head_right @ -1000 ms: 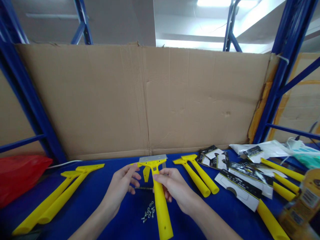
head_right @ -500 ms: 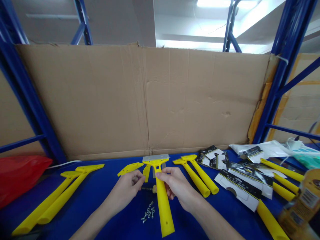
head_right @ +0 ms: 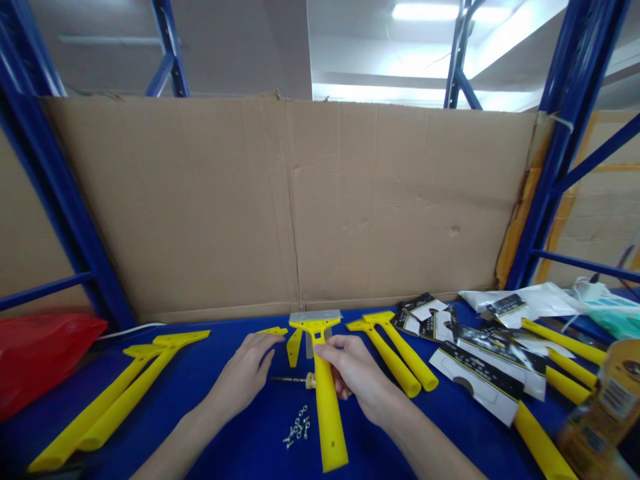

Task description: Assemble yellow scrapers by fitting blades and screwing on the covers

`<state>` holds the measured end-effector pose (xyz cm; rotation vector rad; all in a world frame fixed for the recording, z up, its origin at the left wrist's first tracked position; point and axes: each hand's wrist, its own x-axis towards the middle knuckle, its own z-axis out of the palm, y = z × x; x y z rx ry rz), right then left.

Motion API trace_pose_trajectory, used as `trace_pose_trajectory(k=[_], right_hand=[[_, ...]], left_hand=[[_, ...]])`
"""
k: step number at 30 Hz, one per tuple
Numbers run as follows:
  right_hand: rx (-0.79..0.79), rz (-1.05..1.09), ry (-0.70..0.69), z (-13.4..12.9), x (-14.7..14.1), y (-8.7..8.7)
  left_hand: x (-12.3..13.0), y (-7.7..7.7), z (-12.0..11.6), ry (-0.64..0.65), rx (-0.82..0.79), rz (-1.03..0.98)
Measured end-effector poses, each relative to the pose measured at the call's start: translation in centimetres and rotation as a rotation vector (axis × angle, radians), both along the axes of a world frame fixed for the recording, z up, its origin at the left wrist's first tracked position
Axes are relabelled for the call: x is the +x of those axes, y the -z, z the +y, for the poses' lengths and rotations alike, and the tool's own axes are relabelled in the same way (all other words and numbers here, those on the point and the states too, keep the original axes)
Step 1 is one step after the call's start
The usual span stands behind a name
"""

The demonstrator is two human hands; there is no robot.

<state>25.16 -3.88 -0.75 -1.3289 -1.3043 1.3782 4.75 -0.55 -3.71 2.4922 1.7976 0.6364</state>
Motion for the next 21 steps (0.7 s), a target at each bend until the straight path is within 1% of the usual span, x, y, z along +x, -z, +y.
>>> trace_pose_trajectory(k=[1,3,6,8,11,14,18,21], right_hand=[[0.003,-0.002,-0.003,0.0,0.0,0.0],[0.005,-0.005,-0.006,-0.1,0.0,-0.1],[0.003,-0.009,-0.011,-0.2,-0.1,-0.1],[0.001,-0.012,0.006,-0.3,-0.1,-0.1],[0.004,-0.011,0.027,-0.3,-0.1,-0.2],[0.009,-0.004,0.005,-0.3,-0.1,-0.2],[0.011,-0.004,0.002,-0.3,-0.1,-0.2],[0.008,-0.003,0.01,-0.3,-0.1,-0.2]], left_hand=[[-0.1,0.3,0.1,0.067,-0.013,0.032],[-0.1,0.8,0.2,0.155,-0.07,0.078],[-0.1,1.1,0.1,0.208,-0.149,0.108],[0.0,0.9,0.0,0.219,-0.147,0.125],[0.0,0.4,0.0,0.212,-0.093,0.149],[-0.2,-0.1,-0.1,0.183,-0.062,0.16],[-0.4,0.0,-0.1,0.18,-0.047,0.133],[-0.5,0.0,-0.1,0.21,-0.039,0.09]])
